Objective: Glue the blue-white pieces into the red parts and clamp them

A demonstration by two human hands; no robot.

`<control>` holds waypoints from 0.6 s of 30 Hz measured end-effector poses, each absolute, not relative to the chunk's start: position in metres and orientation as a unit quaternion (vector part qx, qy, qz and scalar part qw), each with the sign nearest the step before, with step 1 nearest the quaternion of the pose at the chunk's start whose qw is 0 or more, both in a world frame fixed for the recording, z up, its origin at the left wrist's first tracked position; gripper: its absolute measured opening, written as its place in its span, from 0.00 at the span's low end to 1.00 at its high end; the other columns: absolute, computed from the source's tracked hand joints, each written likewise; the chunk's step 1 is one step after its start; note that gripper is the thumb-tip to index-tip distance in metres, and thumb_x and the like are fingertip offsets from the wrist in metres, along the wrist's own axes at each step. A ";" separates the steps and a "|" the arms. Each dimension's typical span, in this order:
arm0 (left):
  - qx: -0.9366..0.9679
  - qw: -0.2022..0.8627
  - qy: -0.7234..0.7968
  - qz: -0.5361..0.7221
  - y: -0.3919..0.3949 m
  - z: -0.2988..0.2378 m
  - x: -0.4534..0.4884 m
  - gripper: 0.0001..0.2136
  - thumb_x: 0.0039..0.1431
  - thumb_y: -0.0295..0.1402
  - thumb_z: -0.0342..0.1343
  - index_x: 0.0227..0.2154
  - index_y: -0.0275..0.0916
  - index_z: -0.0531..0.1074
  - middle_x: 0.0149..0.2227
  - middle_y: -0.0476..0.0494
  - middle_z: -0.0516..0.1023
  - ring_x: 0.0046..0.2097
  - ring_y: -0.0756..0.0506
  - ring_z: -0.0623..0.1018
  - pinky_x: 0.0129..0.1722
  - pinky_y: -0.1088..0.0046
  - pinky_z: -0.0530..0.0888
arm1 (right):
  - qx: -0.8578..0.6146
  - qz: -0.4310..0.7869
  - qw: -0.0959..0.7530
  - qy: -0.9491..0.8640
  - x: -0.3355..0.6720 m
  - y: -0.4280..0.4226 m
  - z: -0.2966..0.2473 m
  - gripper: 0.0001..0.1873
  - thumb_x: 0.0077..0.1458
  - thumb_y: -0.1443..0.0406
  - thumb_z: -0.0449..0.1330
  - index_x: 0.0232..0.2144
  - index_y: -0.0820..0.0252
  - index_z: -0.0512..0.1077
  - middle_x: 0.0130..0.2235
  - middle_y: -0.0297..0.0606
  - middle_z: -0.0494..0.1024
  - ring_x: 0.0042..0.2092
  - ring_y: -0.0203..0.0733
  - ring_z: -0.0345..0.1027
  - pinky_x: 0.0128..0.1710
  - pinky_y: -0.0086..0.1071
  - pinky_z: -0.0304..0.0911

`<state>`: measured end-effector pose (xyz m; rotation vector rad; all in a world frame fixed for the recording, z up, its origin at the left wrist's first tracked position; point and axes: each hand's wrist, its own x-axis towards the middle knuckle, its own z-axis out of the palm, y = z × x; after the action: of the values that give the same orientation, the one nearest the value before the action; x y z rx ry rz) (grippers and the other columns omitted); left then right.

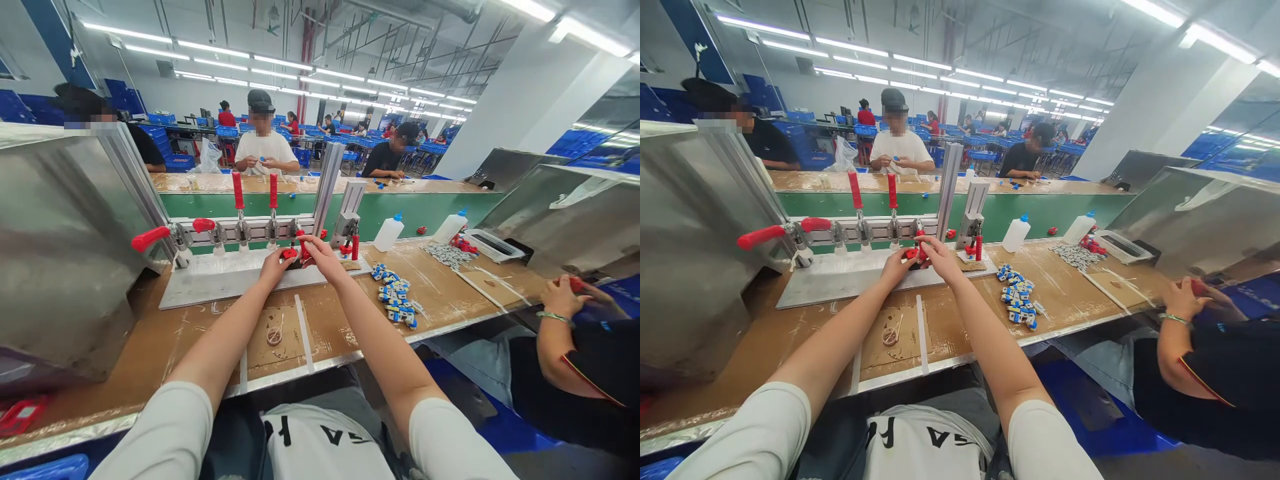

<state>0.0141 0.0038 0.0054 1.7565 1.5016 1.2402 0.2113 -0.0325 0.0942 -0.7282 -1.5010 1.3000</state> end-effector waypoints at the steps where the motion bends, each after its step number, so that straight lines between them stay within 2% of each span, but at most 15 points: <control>1: 0.649 0.252 0.556 0.453 0.005 0.005 0.015 0.20 0.62 0.41 0.64 0.55 0.42 0.77 0.53 0.40 0.85 0.56 0.37 0.82 0.62 0.55 0.74 | -0.291 0.549 0.495 -0.608 0.210 -0.036 0.099 0.30 0.59 0.42 0.65 0.54 0.52 0.76 0.31 0.31 0.77 0.32 0.37 0.72 0.29 0.30 0.71; 10: 0.668 0.232 0.568 0.421 0.022 0.007 0.021 0.20 0.66 0.42 0.60 0.57 0.39 0.75 0.57 0.34 0.82 0.57 0.35 0.79 0.60 0.55 0.73 | -0.289 0.618 0.506 -0.528 0.202 -0.030 0.132 0.31 0.53 0.41 0.70 0.50 0.53 0.77 0.28 0.27 0.72 0.27 0.32 0.65 0.26 0.28 0.66; 13: 0.680 0.240 0.556 0.413 0.030 0.007 0.020 0.20 0.67 0.42 0.58 0.57 0.37 0.74 0.56 0.32 0.82 0.57 0.34 0.79 0.60 0.54 0.74 | -0.291 0.622 0.501 -0.527 0.203 -0.030 0.131 0.31 0.52 0.43 0.71 0.51 0.53 0.78 0.28 0.27 0.72 0.28 0.33 0.65 0.26 0.28 0.66; 18: 0.706 0.258 0.519 0.407 0.034 0.005 0.014 0.20 0.68 0.42 0.57 0.57 0.38 0.73 0.55 0.35 0.82 0.57 0.36 0.79 0.60 0.57 0.74 | -0.301 0.594 0.504 -0.550 0.206 -0.034 0.118 0.27 0.56 0.46 0.69 0.52 0.51 0.78 0.28 0.27 0.71 0.28 0.33 0.66 0.28 0.29 0.69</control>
<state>0.0138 0.0344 0.0050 1.9133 1.4086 1.1046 0.2063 -0.0345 0.1181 -0.7263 -1.3269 1.4350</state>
